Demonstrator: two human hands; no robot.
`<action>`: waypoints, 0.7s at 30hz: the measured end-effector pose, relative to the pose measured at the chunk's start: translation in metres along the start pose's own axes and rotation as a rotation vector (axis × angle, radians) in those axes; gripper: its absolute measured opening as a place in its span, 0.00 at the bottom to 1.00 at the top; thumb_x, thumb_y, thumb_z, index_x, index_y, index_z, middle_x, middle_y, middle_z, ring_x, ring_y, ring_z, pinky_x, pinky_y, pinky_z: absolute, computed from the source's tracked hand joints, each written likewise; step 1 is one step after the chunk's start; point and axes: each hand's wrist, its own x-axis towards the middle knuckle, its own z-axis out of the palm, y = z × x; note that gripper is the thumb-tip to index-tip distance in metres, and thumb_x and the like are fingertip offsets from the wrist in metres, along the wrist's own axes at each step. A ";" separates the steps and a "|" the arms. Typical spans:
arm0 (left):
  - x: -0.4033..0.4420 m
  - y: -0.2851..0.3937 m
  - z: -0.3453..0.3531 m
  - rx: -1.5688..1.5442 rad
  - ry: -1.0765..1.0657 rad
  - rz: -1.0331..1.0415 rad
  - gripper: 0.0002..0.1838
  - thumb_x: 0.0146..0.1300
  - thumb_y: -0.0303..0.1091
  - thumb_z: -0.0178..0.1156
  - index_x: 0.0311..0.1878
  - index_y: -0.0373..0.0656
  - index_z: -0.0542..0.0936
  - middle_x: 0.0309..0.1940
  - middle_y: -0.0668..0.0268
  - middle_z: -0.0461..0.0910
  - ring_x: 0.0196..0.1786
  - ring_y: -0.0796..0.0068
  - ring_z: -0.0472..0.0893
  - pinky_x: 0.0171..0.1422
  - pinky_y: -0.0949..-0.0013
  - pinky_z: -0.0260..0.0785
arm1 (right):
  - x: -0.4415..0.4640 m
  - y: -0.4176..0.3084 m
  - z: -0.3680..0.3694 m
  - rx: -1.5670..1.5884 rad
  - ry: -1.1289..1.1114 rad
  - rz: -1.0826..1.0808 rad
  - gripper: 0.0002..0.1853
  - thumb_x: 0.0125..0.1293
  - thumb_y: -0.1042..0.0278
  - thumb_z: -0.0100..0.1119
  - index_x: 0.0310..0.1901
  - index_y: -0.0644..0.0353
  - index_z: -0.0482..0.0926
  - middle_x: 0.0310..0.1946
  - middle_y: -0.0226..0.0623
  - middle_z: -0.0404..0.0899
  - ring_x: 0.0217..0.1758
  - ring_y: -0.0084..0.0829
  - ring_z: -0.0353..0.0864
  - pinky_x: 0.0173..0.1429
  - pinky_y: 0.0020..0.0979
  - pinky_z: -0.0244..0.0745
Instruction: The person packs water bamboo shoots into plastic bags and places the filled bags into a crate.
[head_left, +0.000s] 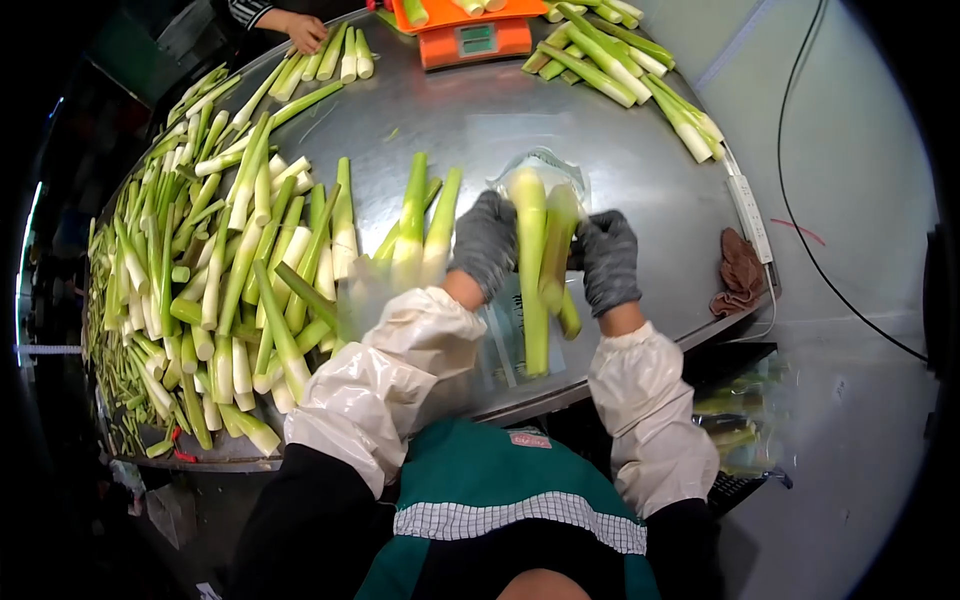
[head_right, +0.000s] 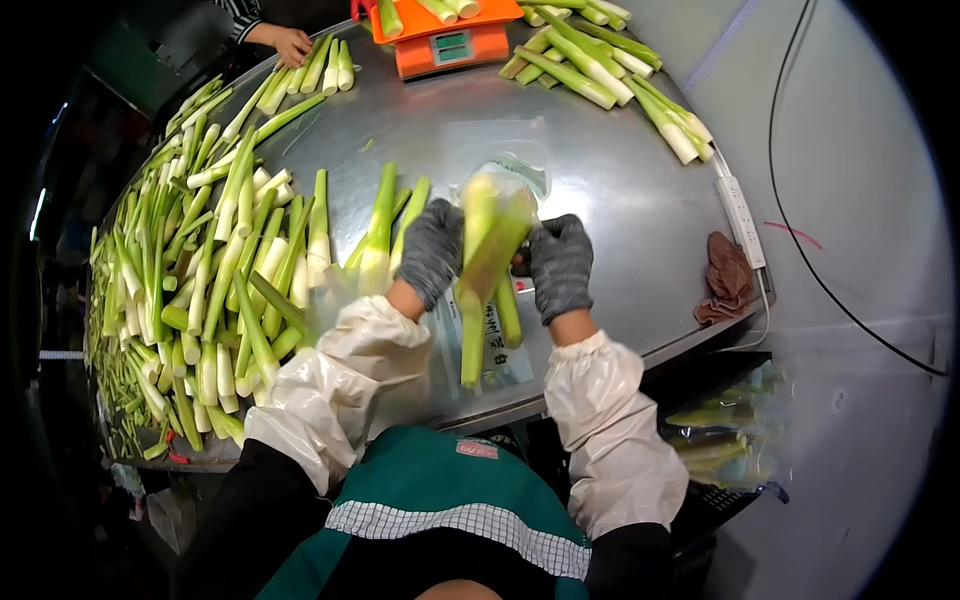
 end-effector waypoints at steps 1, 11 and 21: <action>0.018 -0.002 -0.009 0.274 -0.023 0.349 0.09 0.57 0.34 0.48 0.30 0.38 0.70 0.19 0.53 0.73 0.24 0.54 0.73 0.28 0.61 0.66 | 0.001 -0.026 0.000 -0.048 -0.027 0.033 0.07 0.53 0.75 0.51 0.31 0.67 0.64 0.19 0.39 0.71 0.15 0.28 0.72 0.17 0.27 0.71; 0.106 0.148 -0.138 -0.172 -0.674 -0.118 0.11 0.55 0.39 0.52 0.30 0.40 0.72 0.13 0.61 0.73 0.10 0.73 0.72 0.09 0.75 0.62 | 0.003 -0.184 -0.030 -0.222 -0.206 -0.132 0.04 0.50 0.74 0.52 0.23 0.61 0.68 0.11 0.30 0.64 0.07 0.19 0.60 0.10 0.21 0.55; 0.138 0.157 -0.180 -0.072 -0.908 0.345 0.19 0.51 0.35 0.56 0.44 0.35 0.69 0.34 0.61 0.73 0.31 0.68 0.74 0.32 0.70 0.68 | -0.015 -0.212 -0.038 -0.420 -0.114 -0.382 0.04 0.52 0.71 0.52 0.25 0.61 0.71 0.11 0.27 0.64 0.09 0.16 0.62 0.11 0.19 0.57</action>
